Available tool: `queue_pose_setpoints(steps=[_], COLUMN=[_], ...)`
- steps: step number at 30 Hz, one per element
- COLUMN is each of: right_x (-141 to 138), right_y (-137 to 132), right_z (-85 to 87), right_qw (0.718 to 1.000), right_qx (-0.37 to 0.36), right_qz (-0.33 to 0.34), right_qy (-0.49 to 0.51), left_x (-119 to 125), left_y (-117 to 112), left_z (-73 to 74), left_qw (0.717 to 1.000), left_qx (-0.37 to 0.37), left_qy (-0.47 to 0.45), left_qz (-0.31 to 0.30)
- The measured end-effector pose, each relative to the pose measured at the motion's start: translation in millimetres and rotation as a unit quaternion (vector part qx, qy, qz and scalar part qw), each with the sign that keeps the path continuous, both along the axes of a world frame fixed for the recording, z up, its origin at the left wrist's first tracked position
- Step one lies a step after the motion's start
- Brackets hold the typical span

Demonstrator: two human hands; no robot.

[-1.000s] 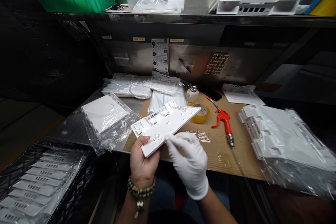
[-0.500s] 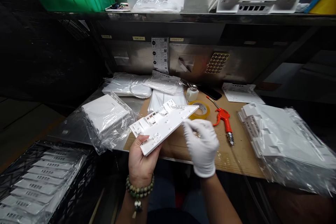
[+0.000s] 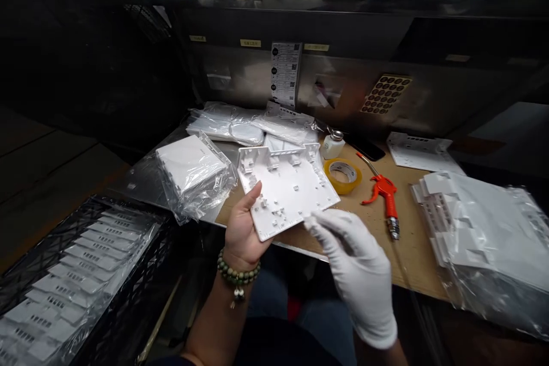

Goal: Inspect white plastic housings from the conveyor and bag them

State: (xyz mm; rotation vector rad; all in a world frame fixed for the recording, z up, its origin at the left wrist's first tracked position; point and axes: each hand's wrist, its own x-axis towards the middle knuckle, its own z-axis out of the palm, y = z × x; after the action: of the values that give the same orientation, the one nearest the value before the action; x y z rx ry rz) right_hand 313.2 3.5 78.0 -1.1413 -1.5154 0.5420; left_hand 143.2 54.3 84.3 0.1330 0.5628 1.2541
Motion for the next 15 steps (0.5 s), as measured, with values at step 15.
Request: queue_pose_setpoints(steps=[15], right_x=[-22.9], right_y=[-3.8], right_z=[-6.9], right_qw=[0.971], right_qx=[0.12], right_qz=[0.081], right_qy=[-0.189], left_x=[5.0], left_y=[-7.5], left_z=[8.8], left_qw=[0.999], left_qx=[0.001], left_qy=[-0.049], left_qz=[0.005])
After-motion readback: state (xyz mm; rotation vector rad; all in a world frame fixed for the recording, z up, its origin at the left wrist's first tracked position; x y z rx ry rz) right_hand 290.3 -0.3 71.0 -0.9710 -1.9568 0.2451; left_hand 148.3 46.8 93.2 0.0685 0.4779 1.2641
